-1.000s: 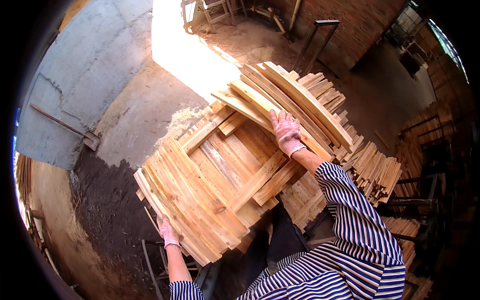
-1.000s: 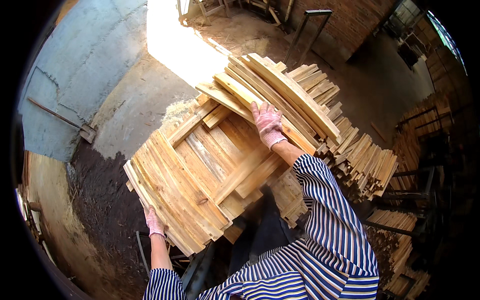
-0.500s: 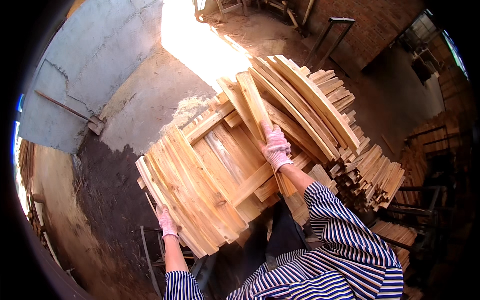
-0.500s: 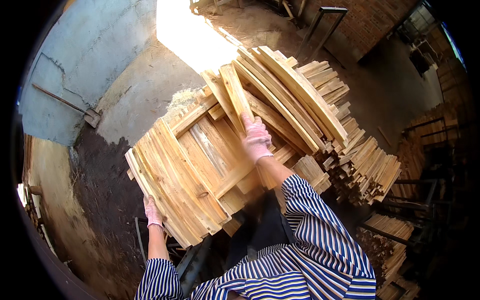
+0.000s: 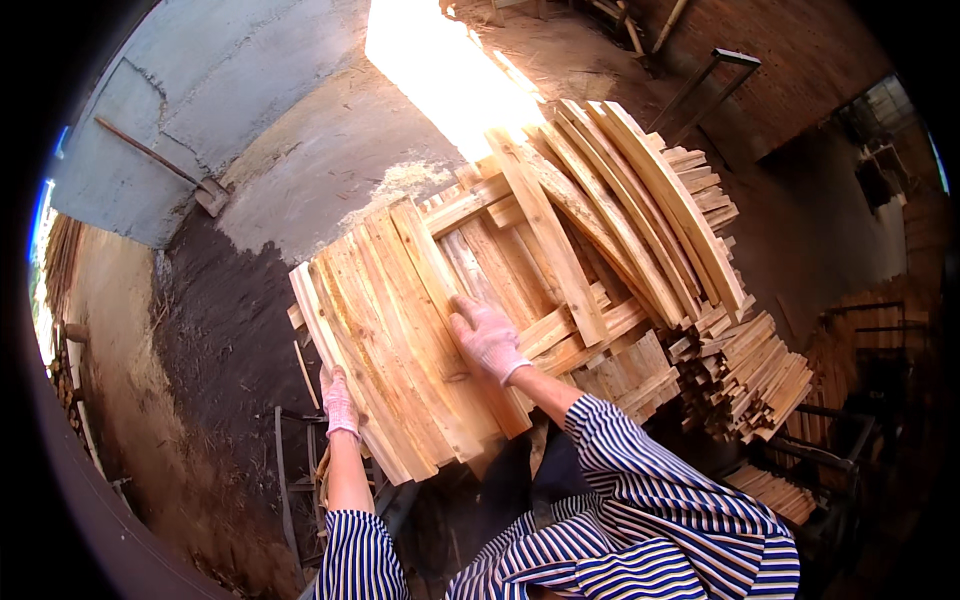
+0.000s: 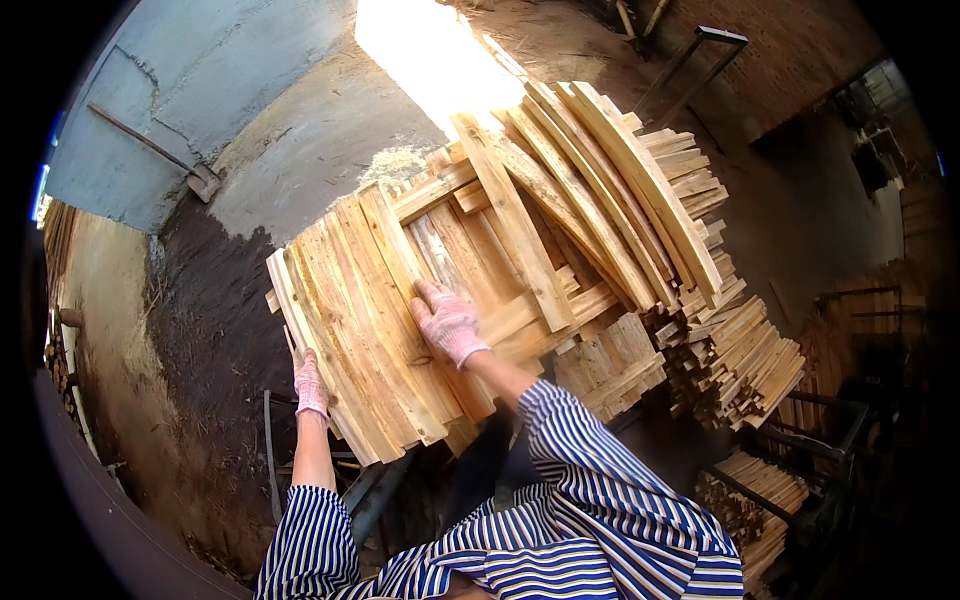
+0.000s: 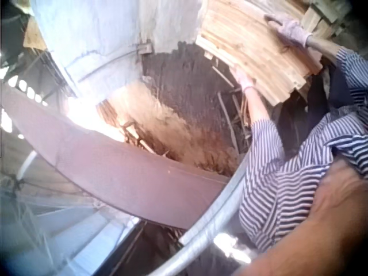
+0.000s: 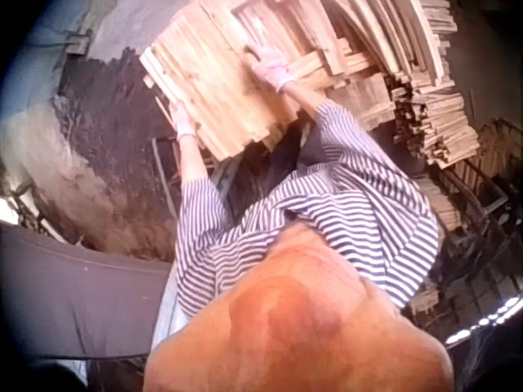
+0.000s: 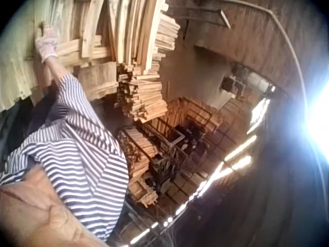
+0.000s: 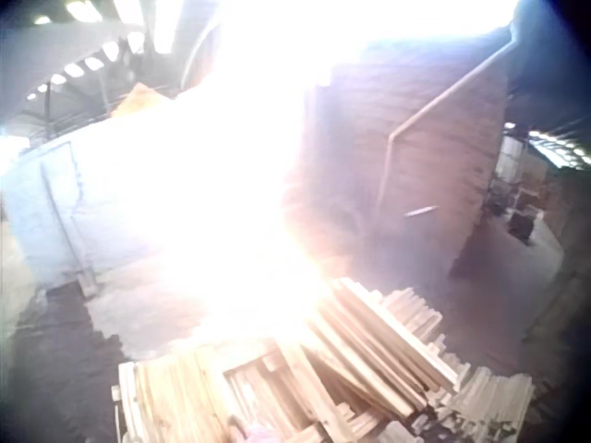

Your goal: The person picks up bundles of wooden planks from a large vertical rack and carries them to a nearby pile. They place the planks onto the stack, adjusting them to align with the existing wood. The person repeats this process, moving multiple bundles from the rack to the floor pile.

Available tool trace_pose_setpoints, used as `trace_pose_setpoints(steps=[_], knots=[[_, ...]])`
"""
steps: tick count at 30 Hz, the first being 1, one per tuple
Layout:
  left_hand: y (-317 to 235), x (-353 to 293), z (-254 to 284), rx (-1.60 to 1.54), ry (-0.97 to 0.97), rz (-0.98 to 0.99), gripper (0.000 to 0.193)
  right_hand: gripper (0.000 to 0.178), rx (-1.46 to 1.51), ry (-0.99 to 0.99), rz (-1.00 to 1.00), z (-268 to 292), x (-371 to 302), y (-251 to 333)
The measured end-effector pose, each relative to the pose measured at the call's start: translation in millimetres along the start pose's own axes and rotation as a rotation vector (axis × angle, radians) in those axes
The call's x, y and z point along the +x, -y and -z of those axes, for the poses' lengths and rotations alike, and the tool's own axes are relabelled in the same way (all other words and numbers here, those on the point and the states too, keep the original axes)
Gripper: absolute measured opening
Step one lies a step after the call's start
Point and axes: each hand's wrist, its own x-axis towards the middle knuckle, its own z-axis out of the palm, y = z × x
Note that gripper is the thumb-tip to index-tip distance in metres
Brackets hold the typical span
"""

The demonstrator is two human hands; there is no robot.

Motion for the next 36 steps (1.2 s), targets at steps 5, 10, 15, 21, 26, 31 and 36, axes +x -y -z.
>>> trace_pose_setpoints(steps=[5,10,15,21,26,31,36], knots=[[9.3,9.4,24.6,-0.021,-0.058,-0.039,0.066,0.074,-0.855,-0.488,-0.017,79.9,48.8,-10.3],[7.7,11.2,17.0,0.021,-0.058,-0.009,0.070,0.082,-0.643,-0.252,-0.195,143.8,69.0,-40.2],[3.4,-10.5,-15.2,0.055,-0.060,0.034,0.074,0.069,-0.541,0.094,-0.144,140.4,20.3,-32.7],[0.2,-0.1,-20.6,0.030,-0.006,0.050,0.078,0.065,-1.204,-0.611,-0.030,175.0,72.8,-156.0],[27.8,35.6,42.8,-0.020,-0.004,-0.058,0.066,0.061,-1.144,-0.436,0.126,180.5,88.5,-123.3],[18.8,14.9,14.9,0.013,-0.021,-0.024,0.066,0.087,-0.434,-0.168,0.117,243.9,66.3,-101.4],[5.9,12.8,5.2,0.008,-0.037,0.018,0.066,0.080,0.376,0.199,-0.084,273.1,87.2,-117.3]])
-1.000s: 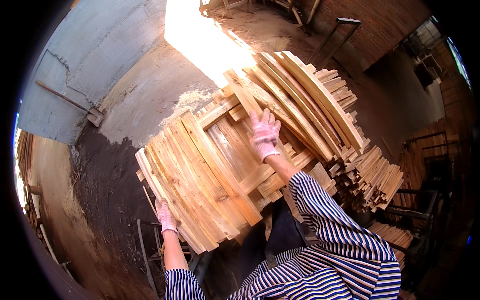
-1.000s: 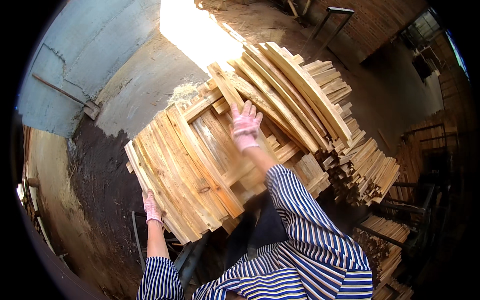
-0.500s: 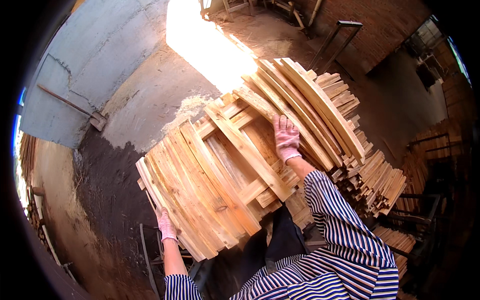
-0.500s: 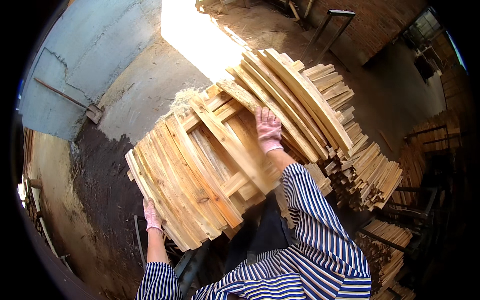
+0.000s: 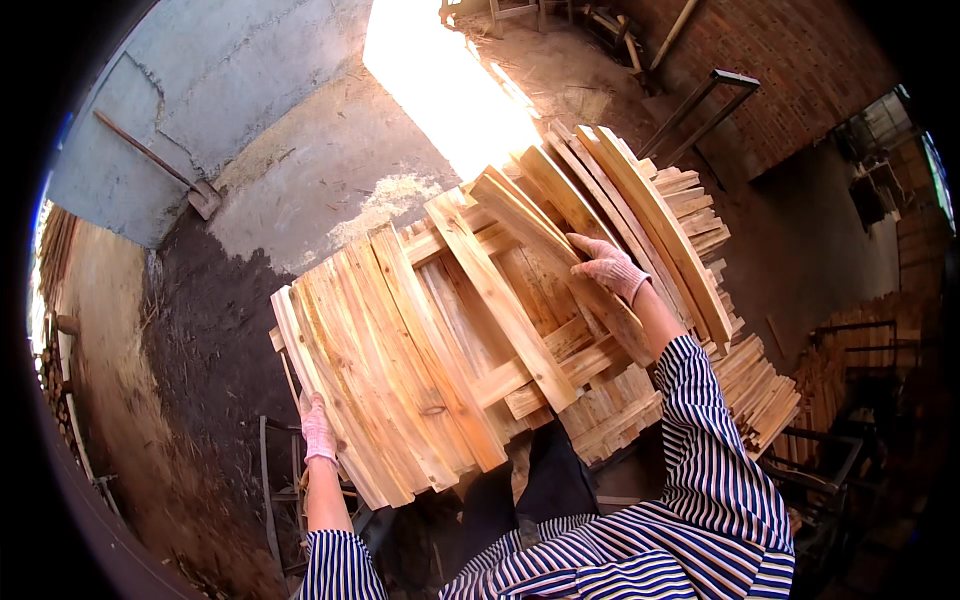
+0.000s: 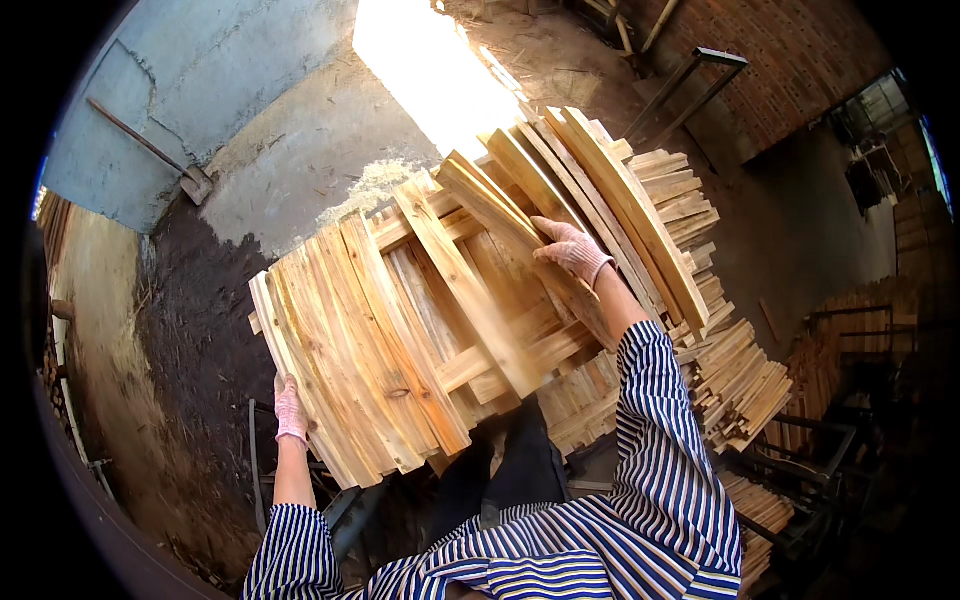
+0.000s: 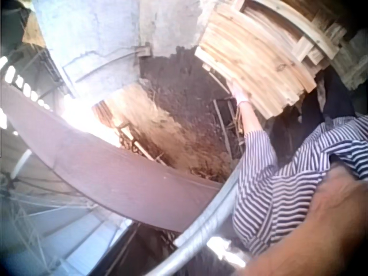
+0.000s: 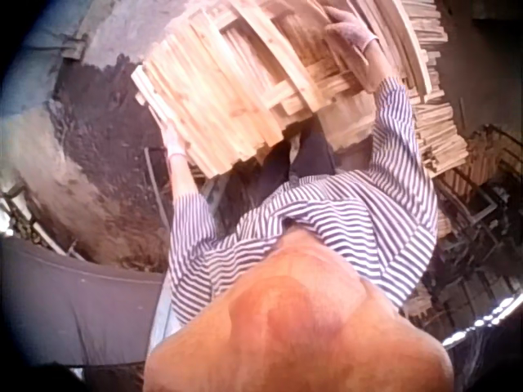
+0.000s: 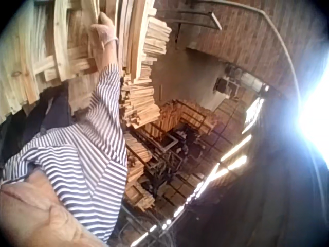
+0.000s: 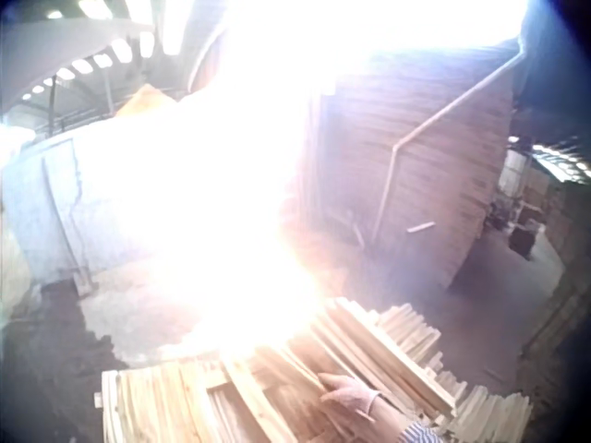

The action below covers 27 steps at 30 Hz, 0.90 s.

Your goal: The person picks up bundles of wooden planks from a large vertical rack and carries them to a nearby pile. They place the planks onto the stack, adjusting them to align with the existing wood. The person repeats this process, moving multiple bundles from the rack to the floor pile.

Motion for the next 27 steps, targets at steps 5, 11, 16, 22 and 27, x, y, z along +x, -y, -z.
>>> trace_pose_setpoints(steps=[5,11,16,22,27], knots=[[16.1,0.4,19.9,0.036,-0.084,-0.001,0.076,0.071,0.519,0.186,0.178,-26.9,19.1,-25.3],[-6.6,-15.3,-0.9,0.035,-0.047,0.108,0.075,0.083,-0.809,-0.409,0.126,-108.1,-1.2,-27.4],[-12.2,-21.3,-4.8,0.016,-0.067,0.040,0.072,0.075,-0.939,-0.449,0.178,-112.2,-4.1,-12.9],[-11.3,-23.0,-7.3,0.007,-0.049,0.015,0.067,0.076,-0.741,-0.307,0.000,-200.5,-30.0,23.8],[-8.3,-17.6,-4.5,-0.005,-0.025,-0.017,0.068,0.058,-0.790,-0.458,0.047,-217.4,-15.2,-3.4]])
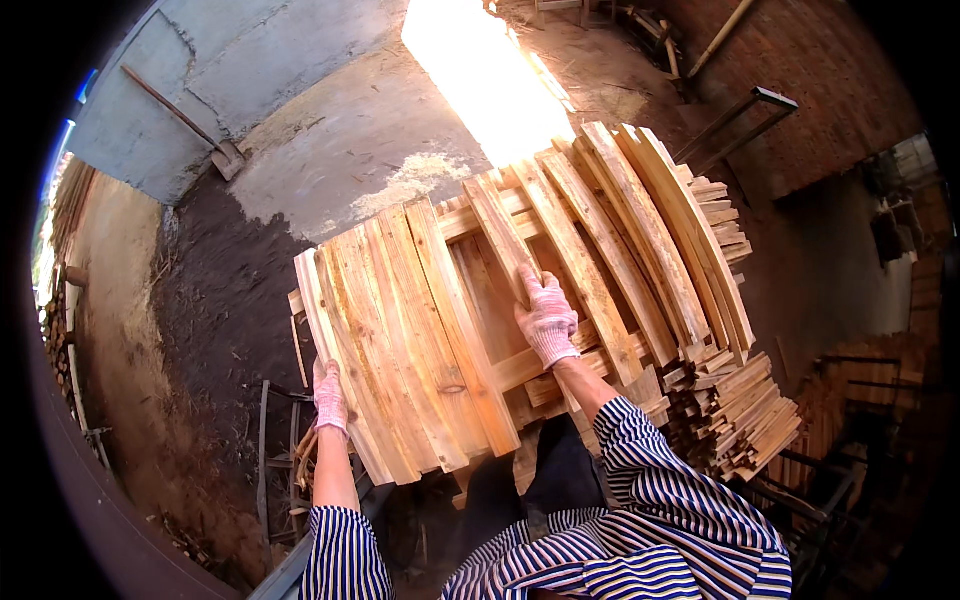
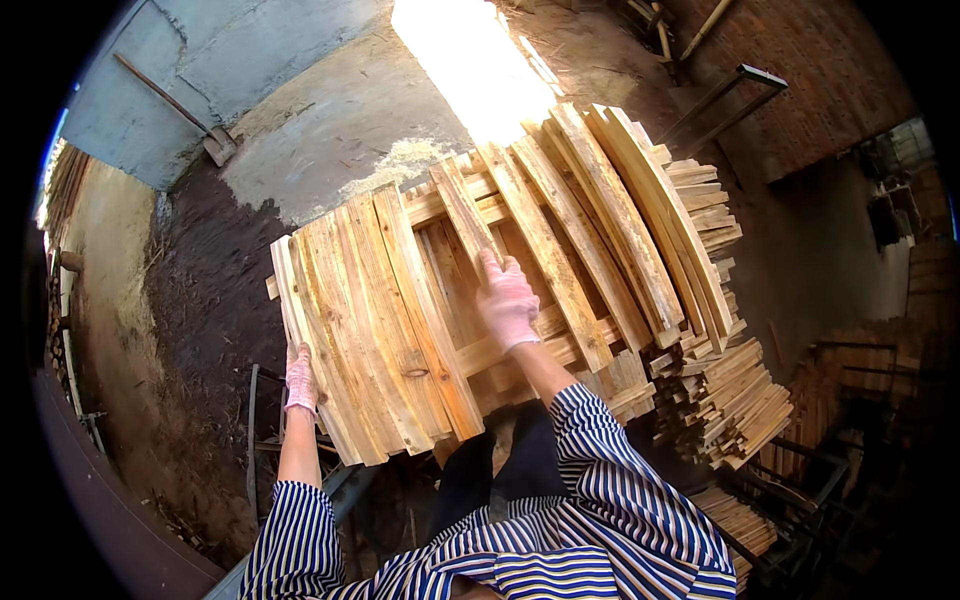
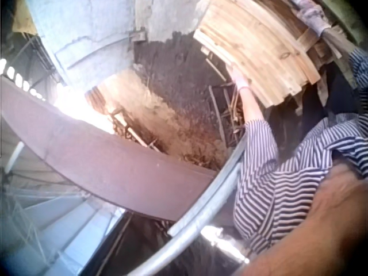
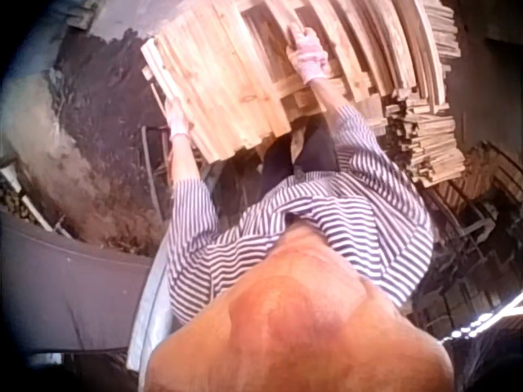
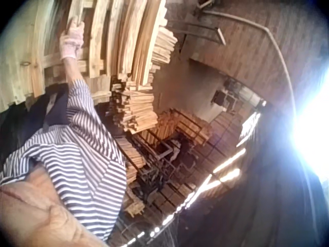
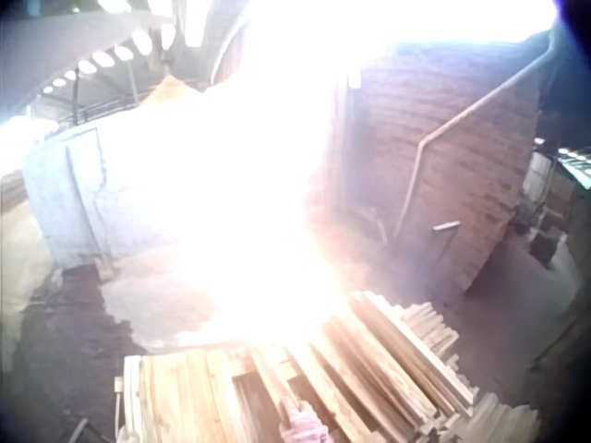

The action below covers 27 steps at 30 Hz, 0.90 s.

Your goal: The person picks up bundles of wooden planks from a large vertical rack and carries them to a nearby pile. They place the planks onto the stack, adjusting them to align with the existing wood. The person repeats this process, moving multiple bundles from the rack to the floor pile.

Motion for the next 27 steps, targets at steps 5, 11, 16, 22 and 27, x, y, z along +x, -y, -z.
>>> trace_pose_setpoints(steps=[5,11,16,22,27], knots=[[5.5,8.4,4.2,0.042,-0.003,0.025,0.070,0.059,0.001,-0.002,0.091,-40.2,-50.0,56.6],[9.3,12.8,-2.5,-0.004,0.060,0.008,0.068,0.062,-0.472,0.021,-0.017,33.9,8.5,1.6],[14.0,17.6,9.3,0.023,0.011,-0.043,0.071,0.076,-0.184,-0.009,-0.102,34.7,55.6,-74.2],[2.1,2.1,4.1,0.011,0.026,0.014,0.074,0.074,-0.433,-0.094,-0.179,66.8,53.4,-107.6],[-3.0,-3.0,-11.8,0.110,-0.042,0.032,0.066,0.081,-0.415,-0.027,-0.178,71.3,47.4,-117.1]])
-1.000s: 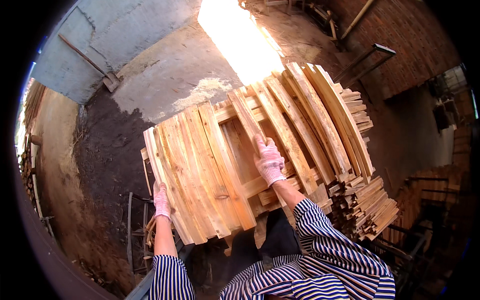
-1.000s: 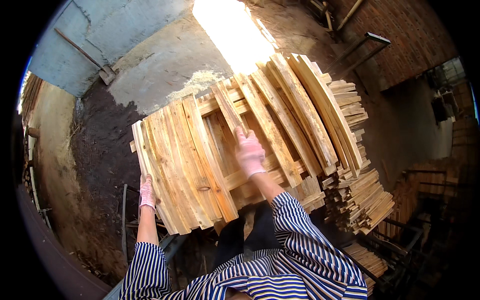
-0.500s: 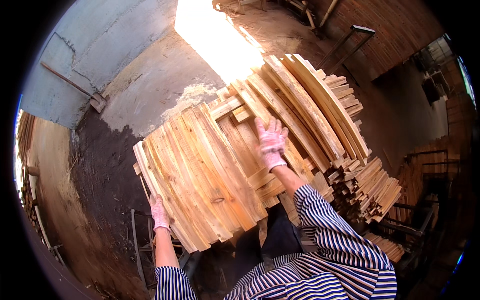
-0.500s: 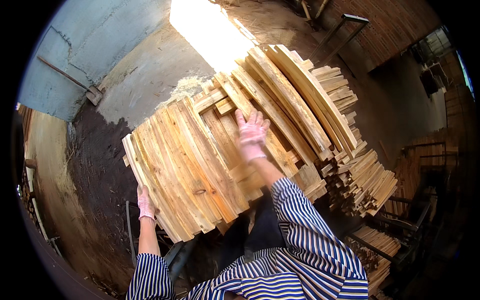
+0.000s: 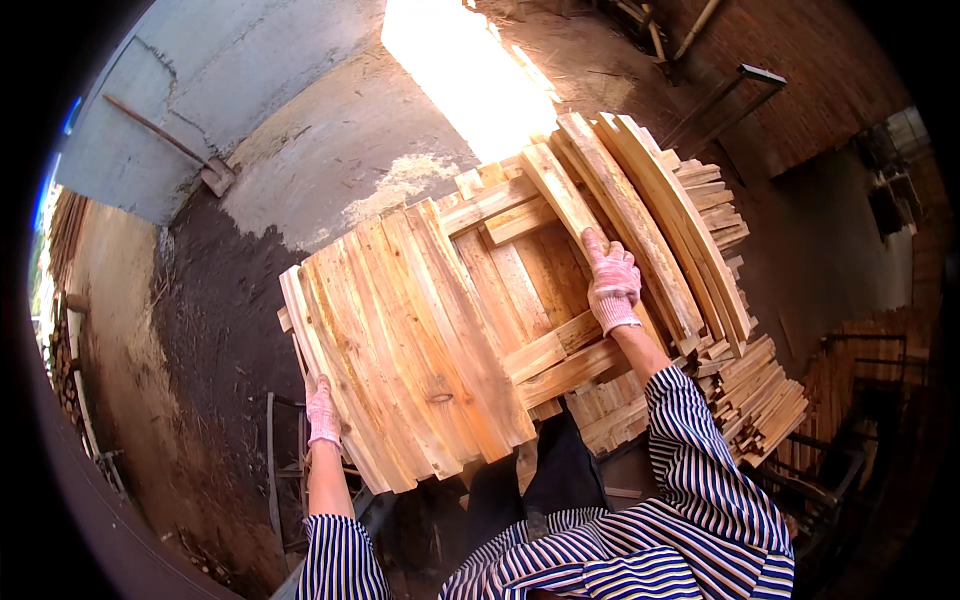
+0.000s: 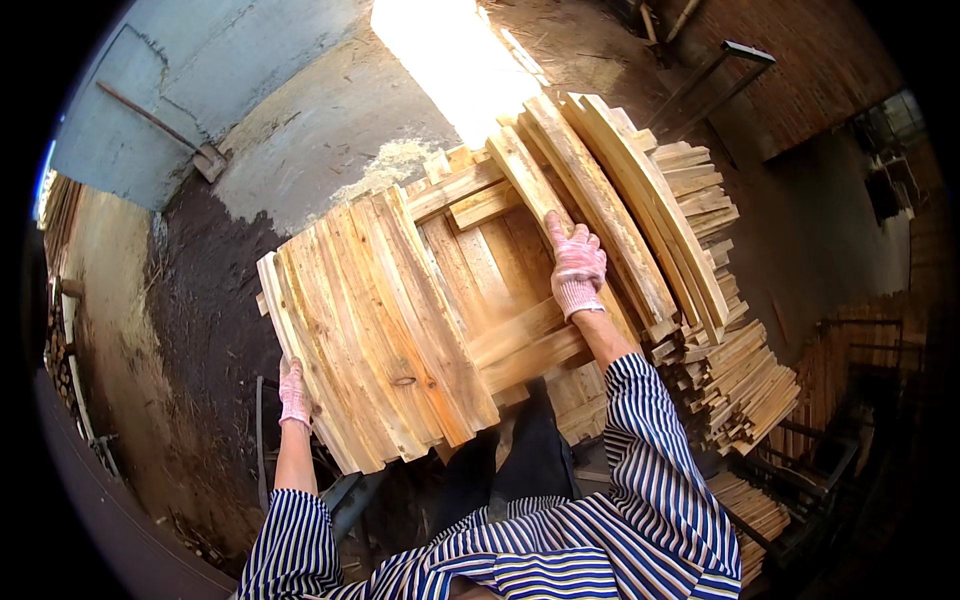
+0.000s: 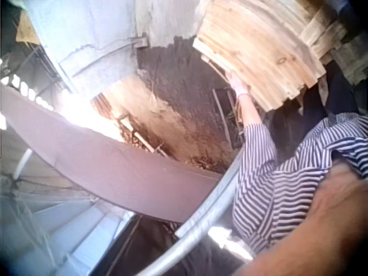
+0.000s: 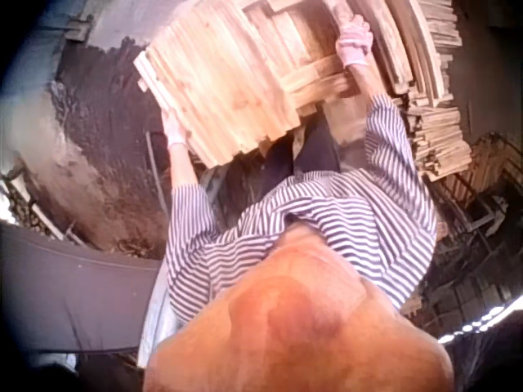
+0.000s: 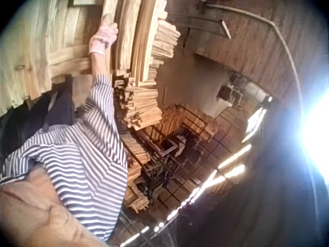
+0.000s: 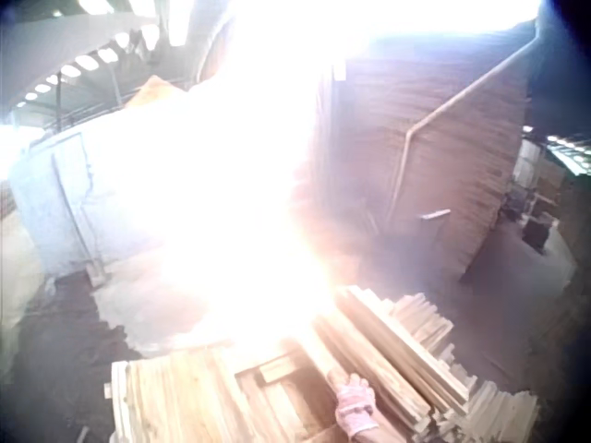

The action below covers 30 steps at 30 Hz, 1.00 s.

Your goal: The person picks up bundles of wooden planks from a large vertical rack and carries them to a nearby pile. They place the planks onto the stack, adjusting them to align with the existing wood. The person repeats this process, moving multiple bundles from the rack to the floor pile.

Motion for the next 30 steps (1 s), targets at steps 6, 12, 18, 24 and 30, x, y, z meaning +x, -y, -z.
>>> trace_pose_setpoints(steps=[6,12,18,24,30], knots=[[17.2,12.8,23.5,-0.056,0.024,-0.046,0.066,0.090,0.196,0.056,0.079,1.8,-15.9,22.3],[20.9,19.7,28.2,-0.115,0.014,-0.022,0.064,0.083,0.204,-0.055,0.225,-21.3,-46.9,86.3],[21.9,23.6,21.0,-0.079,0.006,0.037,0.071,0.085,0.487,0.195,0.280,-53.2,-75.5,145.2],[11.8,65.8,98.8,0.213,0.213,-0.407,0.061,0.097,0.924,0.262,0.366,-74.1,-53.7,119.6],[20.2,98.3,85.5,0.792,0.505,-0.730,0.057,0.087,1.148,0.476,0.267,-69.4,-30.0,62.3]])
